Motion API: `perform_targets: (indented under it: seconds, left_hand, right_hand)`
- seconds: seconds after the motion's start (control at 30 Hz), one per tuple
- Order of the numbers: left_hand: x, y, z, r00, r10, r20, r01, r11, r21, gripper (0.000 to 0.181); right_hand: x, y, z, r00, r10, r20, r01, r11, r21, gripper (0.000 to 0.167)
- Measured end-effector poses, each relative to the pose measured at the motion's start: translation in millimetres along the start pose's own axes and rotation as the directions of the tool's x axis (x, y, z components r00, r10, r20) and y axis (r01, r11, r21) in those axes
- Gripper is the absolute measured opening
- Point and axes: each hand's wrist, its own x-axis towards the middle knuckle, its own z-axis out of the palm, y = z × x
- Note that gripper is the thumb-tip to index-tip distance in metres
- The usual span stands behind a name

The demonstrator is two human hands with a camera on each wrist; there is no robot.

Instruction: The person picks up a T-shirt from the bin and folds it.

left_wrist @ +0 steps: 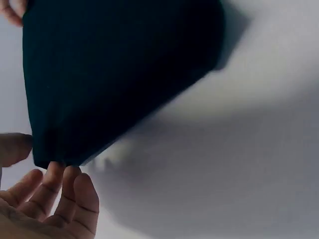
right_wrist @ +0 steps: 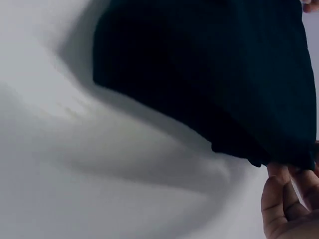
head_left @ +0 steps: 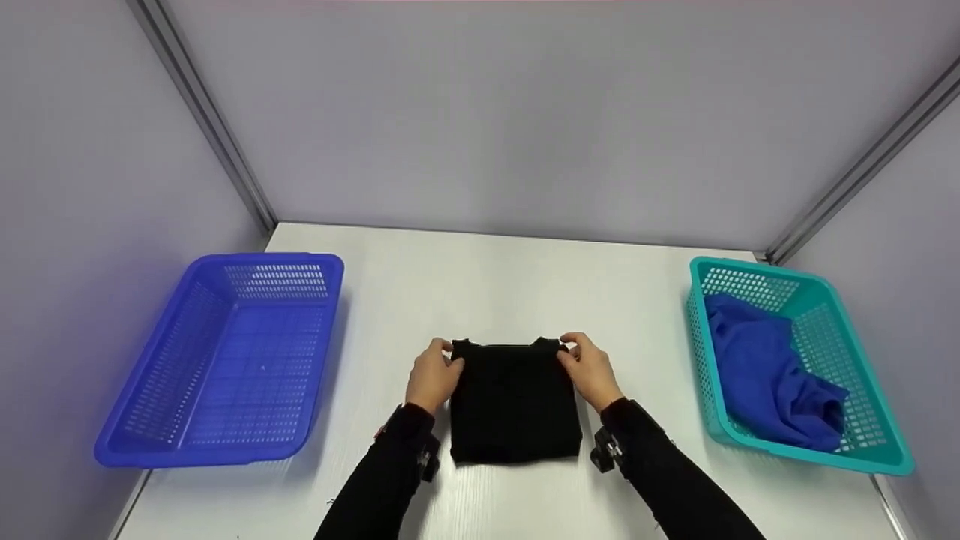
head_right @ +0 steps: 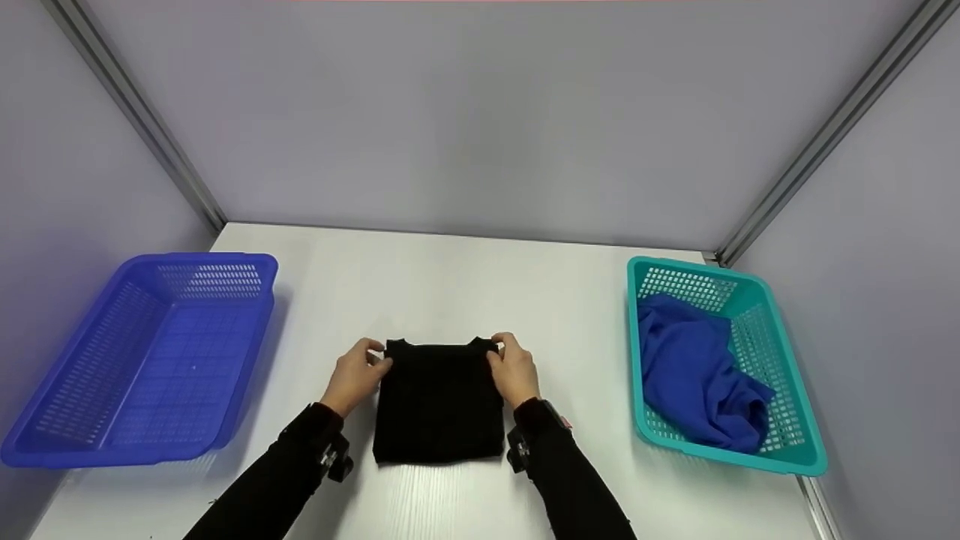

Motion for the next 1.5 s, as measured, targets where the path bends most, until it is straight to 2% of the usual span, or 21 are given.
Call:
perform_targets:
  seconds: [0.07,0.13,0.23,0.33,0.5,0.6,0.67,0.73,0.83,0.93,1.07,1.2,1.33,1.4,1.43,1.5]
  left_hand:
    - [1.1,0.1,2.0,1.0,-0.018,-0.002,0.018,0.998,-0.054,0.025]
    - [2.1,1.8,3.1,1.0,-0.006,-0.019,0.005,0.996,-0.084,0.02]
    - [3.7,4.7,3.9,0.998,0.017,-0.065,-0.023,0.995,-0.092,0.015]
    - [5.2,4.8,4.2,0.996,0.016,-0.09,-0.026,0.994,-0.11,0.015]
    - [-0.2,-0.2,-0.9,0.999,-0.047,0.011,0.049,0.987,-0.156,0.03]
    - [-7.6,-2.4,-4.5,0.987,-0.109,0.115,0.125,0.983,-0.138,0.035]
    - [-11.0,-3.4,-4.6,0.981,-0.119,0.156,0.135,0.986,-0.098,0.031]
    - [-13.0,-3.1,-4.3,0.981,-0.103,0.164,0.113,0.992,-0.056,0.025]
    - [-14.4,-2.4,-4.2,0.988,-0.074,0.133,0.077,0.997,-0.013,0.017]
    - [-18.3,-2.5,-6.9,0.988,-0.081,0.129,0.085,0.996,-0.031,0.016]
    - [-30.6,-5.1,-13.6,0.973,-0.095,0.21,0.105,0.994,-0.037,0.025]
    - [-44.3,-11.4,-16.6,0.951,-0.086,0.297,0.097,0.995,-0.023,0.021]
    - [-52.1,-16.7,-16.7,0.955,-0.059,0.292,0.077,0.996,-0.049,0.024]
    - [-56.0,-17.3,-18.5,0.952,-0.064,0.3,0.09,0.993,-0.072,0.023]
    - [-58.6,-17.7,-19.7,0.945,-0.072,0.318,0.104,0.991,-0.084,0.024]
    - [-64.8,-18.4,-22.6,0.922,-0.096,0.376,0.139,0.986,-0.088,0.024]
  right_hand:
    - [1.0,2,2,1.0,0.016,0.003,-0.016,1.0,0.01,0.027]
    - [2.3,3,4,1.0,0.021,-0.002,-0.02,1.0,0.02,0.024]
    - [3.6,4,3,0.999,0.049,-0.007,-0.049,0.997,0.059,0.022]
    - [1.1,6,1,0.995,0.101,0.016,-0.103,0.986,0.134,0.029]
    - [-13.9,13,-4,0.988,0.149,0.05,-0.156,0.954,0.254,0.047]
    - [-25.0,16,-6,0.983,0.176,0.049,-0.182,0.946,0.268,0.046]
    - [-31.0,16,-5,0.977,0.204,0.064,-0.214,0.94,0.267,0.04]
    - [-34.4,15,-4,0.971,0.225,0.085,-0.24,0.936,0.258,0.032]
    - [-36.4,14,-2,0.965,0.243,0.103,-0.262,0.928,0.264,0.021]
    - [-39.3,14,-2,0.966,0.24,0.094,-0.257,0.928,0.27,0.019]
    - [-52.2,12,-5,0.963,0.24,0.123,-0.265,0.927,0.266,0.022]
    - [-67.8,16,-5,0.944,0.258,0.207,-0.302,0.928,0.22,0.015]
    - [-76.4,22,-6,0.941,0.26,0.217,-0.3,0.937,0.179,0.018]
    - [-78.9,23,-8,0.942,0.258,0.214,-0.297,0.938,0.179,0.018]
    - [-80.2,24,-10,0.942,0.255,0.22,-0.296,0.938,0.179,0.02]
    - [-83.4,24,-15,0.932,0.251,0.26,-0.301,0.938,0.172,0.023]
